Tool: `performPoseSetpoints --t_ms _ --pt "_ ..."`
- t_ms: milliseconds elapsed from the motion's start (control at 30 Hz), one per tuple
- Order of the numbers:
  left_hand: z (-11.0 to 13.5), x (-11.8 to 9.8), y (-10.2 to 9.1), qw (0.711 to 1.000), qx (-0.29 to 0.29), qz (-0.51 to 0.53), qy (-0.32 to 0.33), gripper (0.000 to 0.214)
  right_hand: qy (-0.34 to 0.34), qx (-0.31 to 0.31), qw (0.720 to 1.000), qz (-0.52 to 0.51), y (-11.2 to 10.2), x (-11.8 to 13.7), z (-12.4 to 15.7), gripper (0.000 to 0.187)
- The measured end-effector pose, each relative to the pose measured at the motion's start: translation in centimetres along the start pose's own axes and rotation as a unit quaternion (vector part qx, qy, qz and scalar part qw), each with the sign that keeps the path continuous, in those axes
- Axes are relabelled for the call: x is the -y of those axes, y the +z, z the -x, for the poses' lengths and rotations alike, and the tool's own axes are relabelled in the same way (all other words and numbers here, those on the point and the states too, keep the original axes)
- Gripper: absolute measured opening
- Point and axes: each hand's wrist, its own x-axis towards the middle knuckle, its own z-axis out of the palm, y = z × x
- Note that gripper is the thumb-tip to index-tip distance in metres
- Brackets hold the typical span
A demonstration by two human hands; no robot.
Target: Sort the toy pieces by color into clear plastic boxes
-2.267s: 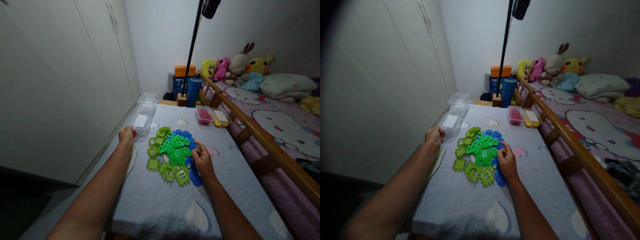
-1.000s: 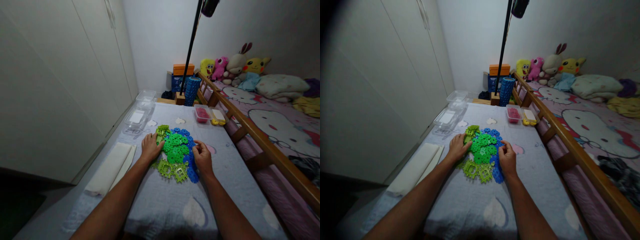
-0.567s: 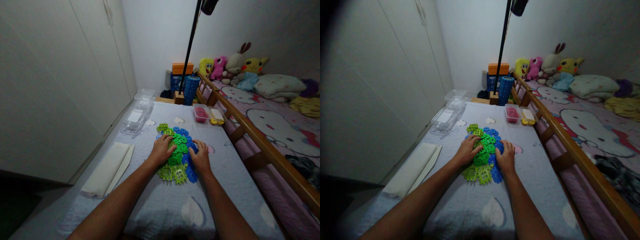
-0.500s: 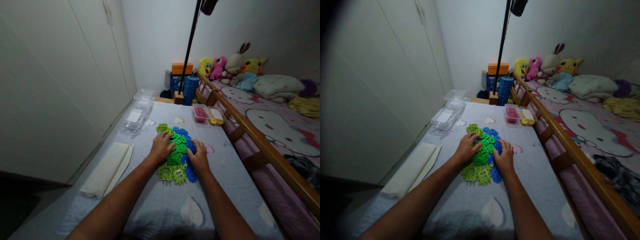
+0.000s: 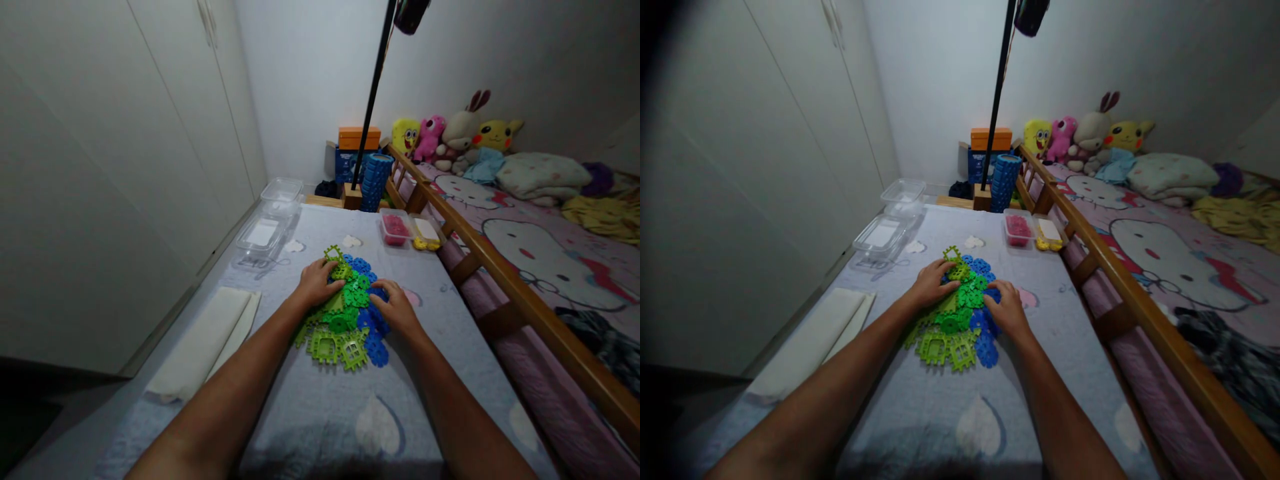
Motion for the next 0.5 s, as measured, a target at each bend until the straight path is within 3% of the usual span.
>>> performPoseSetpoints --t_ms 200,367,500 --pt "2.9 -1.6 -1.2 0.991 0.020 0.059 0.119 0.057 -0.023 -0.057 0.996 0.061 -2.4 -2.1 -7.2 0.031" --pt "6.2 -1.6 -1.7 0.994 0.020 0.030 0.105 0.077 0.002 -0.079 0.987 0.139 -2.0 -2.9 -12.7 0.056" --pt "8.7 -1.5 -0.8 0.995 0.041 0.008 0.091 0.101 0.010 -0.045 0.981 0.190 -1.0 -2.9 -14.8 0.066"
